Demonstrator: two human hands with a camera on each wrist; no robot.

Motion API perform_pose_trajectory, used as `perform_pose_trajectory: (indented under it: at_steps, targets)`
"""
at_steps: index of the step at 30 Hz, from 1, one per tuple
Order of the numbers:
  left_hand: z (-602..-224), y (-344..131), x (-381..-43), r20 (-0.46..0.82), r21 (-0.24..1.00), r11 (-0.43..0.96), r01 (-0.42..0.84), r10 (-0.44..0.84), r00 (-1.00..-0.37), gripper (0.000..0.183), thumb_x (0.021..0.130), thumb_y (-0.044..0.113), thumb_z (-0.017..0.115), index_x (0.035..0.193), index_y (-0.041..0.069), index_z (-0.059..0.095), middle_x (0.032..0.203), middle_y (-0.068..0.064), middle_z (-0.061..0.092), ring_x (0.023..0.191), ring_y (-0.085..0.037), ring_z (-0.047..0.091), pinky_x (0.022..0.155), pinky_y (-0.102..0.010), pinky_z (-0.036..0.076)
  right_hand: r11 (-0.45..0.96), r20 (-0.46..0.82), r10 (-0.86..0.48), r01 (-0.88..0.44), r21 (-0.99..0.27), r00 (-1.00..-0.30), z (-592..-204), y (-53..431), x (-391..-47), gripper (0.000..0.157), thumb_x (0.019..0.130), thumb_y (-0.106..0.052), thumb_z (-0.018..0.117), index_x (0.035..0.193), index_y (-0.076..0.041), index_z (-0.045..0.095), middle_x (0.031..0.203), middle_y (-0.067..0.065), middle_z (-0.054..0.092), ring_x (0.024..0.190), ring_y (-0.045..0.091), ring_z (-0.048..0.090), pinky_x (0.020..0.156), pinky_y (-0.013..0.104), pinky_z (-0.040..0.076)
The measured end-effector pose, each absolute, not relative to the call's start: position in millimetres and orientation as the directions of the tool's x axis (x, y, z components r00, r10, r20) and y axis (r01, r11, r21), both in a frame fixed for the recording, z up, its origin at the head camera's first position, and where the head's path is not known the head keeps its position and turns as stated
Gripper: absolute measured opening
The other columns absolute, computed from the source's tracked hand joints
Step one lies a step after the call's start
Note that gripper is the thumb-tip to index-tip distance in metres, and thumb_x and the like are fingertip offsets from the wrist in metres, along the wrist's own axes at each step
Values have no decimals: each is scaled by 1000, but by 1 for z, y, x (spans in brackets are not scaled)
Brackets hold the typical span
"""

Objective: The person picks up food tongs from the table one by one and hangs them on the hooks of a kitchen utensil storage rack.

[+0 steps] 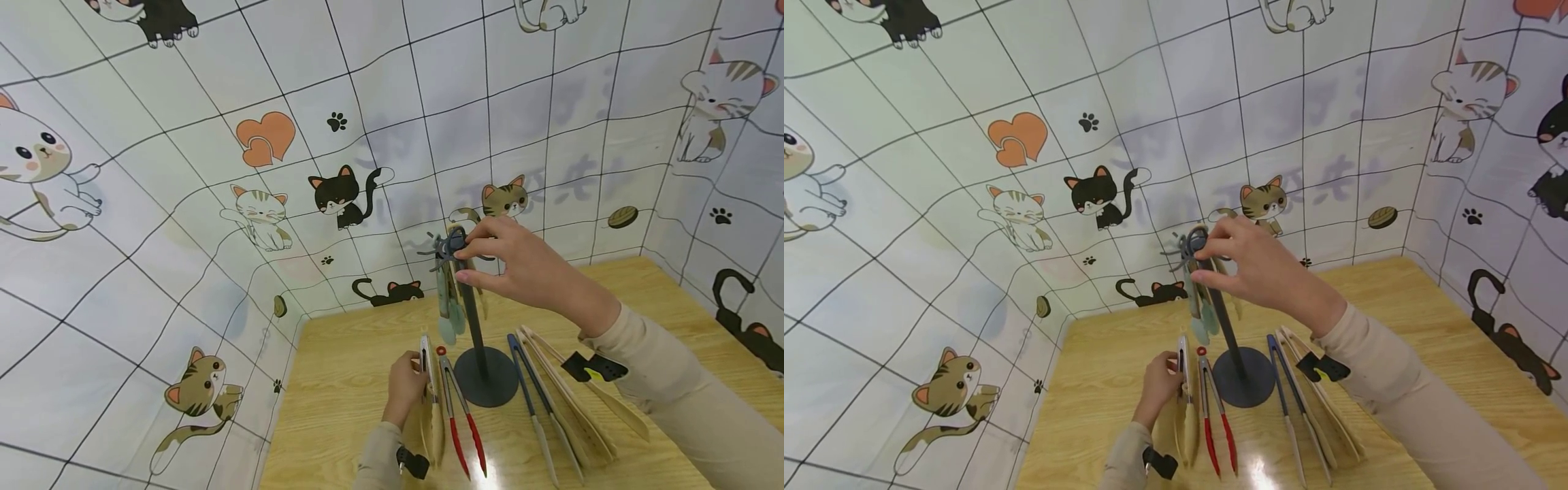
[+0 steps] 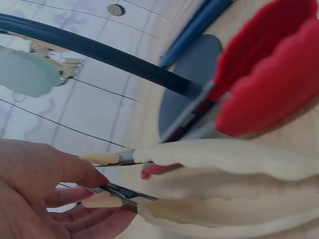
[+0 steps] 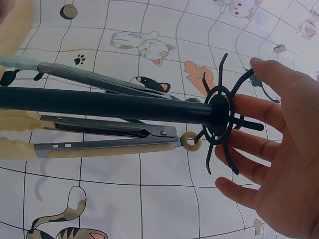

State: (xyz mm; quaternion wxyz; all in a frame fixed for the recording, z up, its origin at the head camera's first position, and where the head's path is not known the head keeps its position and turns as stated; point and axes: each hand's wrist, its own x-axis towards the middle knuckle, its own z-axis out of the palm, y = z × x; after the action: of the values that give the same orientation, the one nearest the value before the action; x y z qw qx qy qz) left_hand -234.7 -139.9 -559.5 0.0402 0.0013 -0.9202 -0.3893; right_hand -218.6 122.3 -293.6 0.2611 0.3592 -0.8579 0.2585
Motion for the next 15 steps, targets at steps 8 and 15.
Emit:
perform_pose_trajectory:
  at_steps: [8,15]
  targets:
    - [-532,-138,-236,133,788,609,88,-28,-991,39,83,-4,57,122,5,58,92,-12,64,50,-3,55,40,-18,43,610,640,-485,-755,-240,-596,-293,122,-219,25,81,-38,72,100,-21,72,102,-2,58,95,13,48,79,35,43]
    - [-513,-135,-235,199,826,542,154,-24,-980,41,87,0,60,126,10,56,100,-11,63,67,-6,63,52,-16,49,611,655,-488,-762,-216,-577,-293,122,-220,24,80,-38,73,98,-23,72,100,-2,58,95,14,48,80,36,43]
